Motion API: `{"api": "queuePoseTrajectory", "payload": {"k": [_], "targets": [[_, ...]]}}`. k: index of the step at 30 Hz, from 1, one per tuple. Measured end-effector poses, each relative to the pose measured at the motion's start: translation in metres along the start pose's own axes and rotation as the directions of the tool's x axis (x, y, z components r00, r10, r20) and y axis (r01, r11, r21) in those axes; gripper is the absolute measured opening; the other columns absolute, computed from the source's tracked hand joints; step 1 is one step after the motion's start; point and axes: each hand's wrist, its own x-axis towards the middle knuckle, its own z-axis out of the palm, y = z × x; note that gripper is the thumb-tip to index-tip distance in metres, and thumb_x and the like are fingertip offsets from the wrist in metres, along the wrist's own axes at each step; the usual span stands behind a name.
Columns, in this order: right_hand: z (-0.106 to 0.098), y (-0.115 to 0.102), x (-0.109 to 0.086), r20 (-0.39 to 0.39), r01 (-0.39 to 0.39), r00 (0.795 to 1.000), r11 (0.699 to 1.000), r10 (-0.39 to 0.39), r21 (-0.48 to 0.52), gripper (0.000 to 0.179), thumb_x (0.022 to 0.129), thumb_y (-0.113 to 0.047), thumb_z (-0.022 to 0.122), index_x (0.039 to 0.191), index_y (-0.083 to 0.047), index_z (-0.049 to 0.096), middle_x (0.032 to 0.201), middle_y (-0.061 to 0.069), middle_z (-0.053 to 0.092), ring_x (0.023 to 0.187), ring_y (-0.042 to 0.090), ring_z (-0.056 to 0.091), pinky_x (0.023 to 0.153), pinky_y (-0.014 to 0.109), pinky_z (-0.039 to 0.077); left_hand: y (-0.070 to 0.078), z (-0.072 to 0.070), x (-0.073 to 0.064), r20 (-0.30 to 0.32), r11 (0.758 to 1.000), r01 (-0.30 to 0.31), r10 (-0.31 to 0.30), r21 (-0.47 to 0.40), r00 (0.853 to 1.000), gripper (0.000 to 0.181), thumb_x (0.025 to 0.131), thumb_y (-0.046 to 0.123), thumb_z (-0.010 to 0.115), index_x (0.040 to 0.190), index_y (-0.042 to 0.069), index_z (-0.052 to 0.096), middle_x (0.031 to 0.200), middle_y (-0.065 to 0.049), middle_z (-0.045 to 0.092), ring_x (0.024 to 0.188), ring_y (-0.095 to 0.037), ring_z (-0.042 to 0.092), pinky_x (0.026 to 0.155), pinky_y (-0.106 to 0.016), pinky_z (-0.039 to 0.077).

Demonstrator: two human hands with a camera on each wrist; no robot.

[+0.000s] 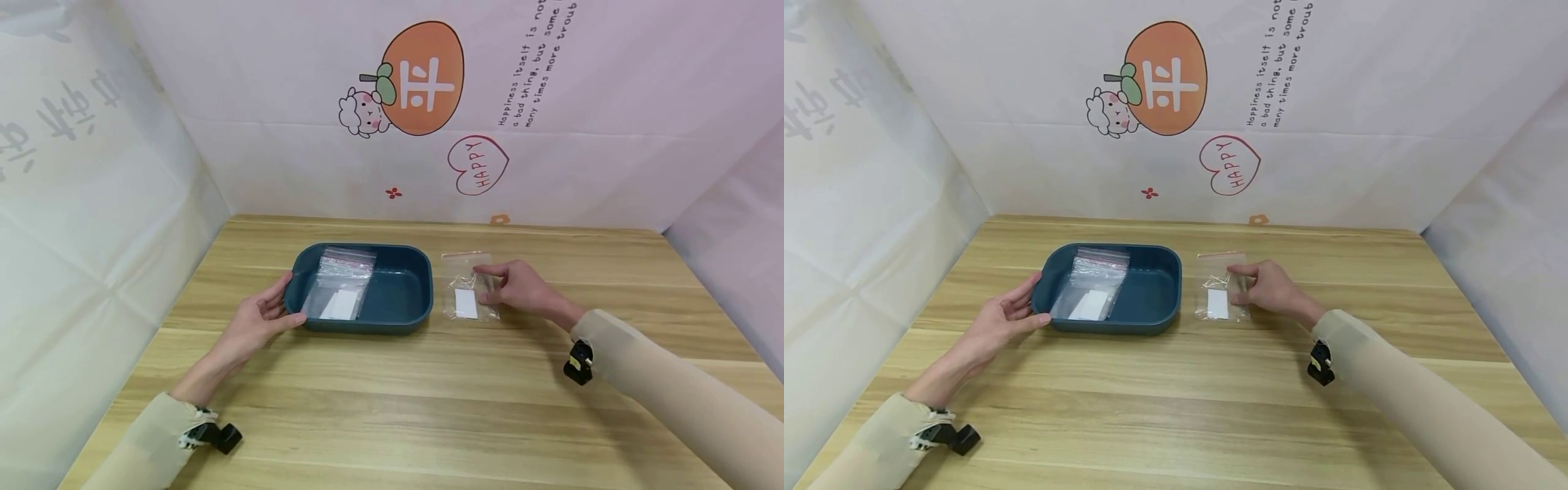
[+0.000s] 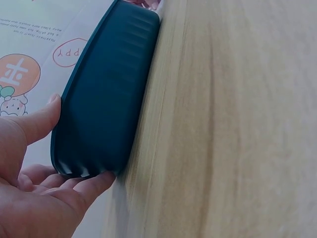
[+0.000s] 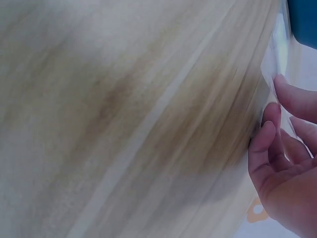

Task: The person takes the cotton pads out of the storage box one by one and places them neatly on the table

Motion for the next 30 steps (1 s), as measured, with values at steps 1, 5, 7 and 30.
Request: {"api": "queuePoseTrajectory", "payload": {"k": [1, 5, 7, 30], "targets": [[0.0, 0.0, 0.0, -0.005, 0.006, 1.0, 1.0, -0.006, -0.01, 0.069, 0.084, -0.015, 0.091, 0.146, -0.004, 0.063, 0.065, 0.003, 0.053, 0.061, 0.015, 0.043, 0.052, 0.025, 0.038, 0.0, 0.0, 0.0, 0.0, 1.0, 0.0, 0.0, 0.0, 1.0, 0.089, 0.099, 0.008, 0.076, 0.167, 0.004, 0.019, 0.172, -0.018, 0.016, 0.153, -0.036, 0.027, 0.111, -0.023, 0.039], [0.0, 0.001, 0.002, -0.011, 0.039, 0.999, 0.998, -0.04, -0.047, 0.067, 0.084, -0.012, 0.09, 0.144, -0.001, 0.064, 0.131, 0.023, 0.069, 0.062, 0.017, 0.043, 0.054, 0.027, 0.037, 0.001, 0.001, 0.0, 0.002, 1.0, -0.004, 0.004, -0.003, 1.0, 0.089, 0.099, 0.007, 0.075, 0.167, 0.003, 0.019, 0.172, -0.018, 0.016, 0.153, -0.036, 0.027, 0.111, -0.023, 0.039], [0.0, 0.001, 0.002, -0.009, 0.05, 0.999, 0.997, -0.051, -0.063, 0.066, 0.084, -0.012, 0.09, 0.144, 0.001, 0.063, 0.149, 0.022, 0.056, 0.063, 0.017, 0.042, 0.056, 0.028, 0.037, 0.001, 0.001, 0.0, 0.002, 1.0, -0.006, 0.006, -0.002, 1.0, 0.089, 0.099, 0.007, 0.075, 0.167, 0.003, 0.018, 0.172, -0.019, 0.016, 0.153, -0.037, 0.027, 0.111, -0.023, 0.039], [0.001, -0.003, -0.013, -0.037, 0.087, 0.995, 0.994, -0.09, -0.071, 0.03, 0.089, -0.007, 0.084, 0.117, 0.001, 0.079, 0.136, 0.024, 0.066, 0.056, 0.015, 0.044, 0.049, 0.025, 0.038, 0.0, 0.001, 0.001, -0.004, 1.0, -0.014, 0.014, -0.006, 1.0, 0.088, 0.099, 0.006, 0.075, 0.167, 0.001, 0.019, 0.171, -0.02, 0.018, 0.153, -0.037, 0.029, 0.111, -0.024, 0.04]]}}
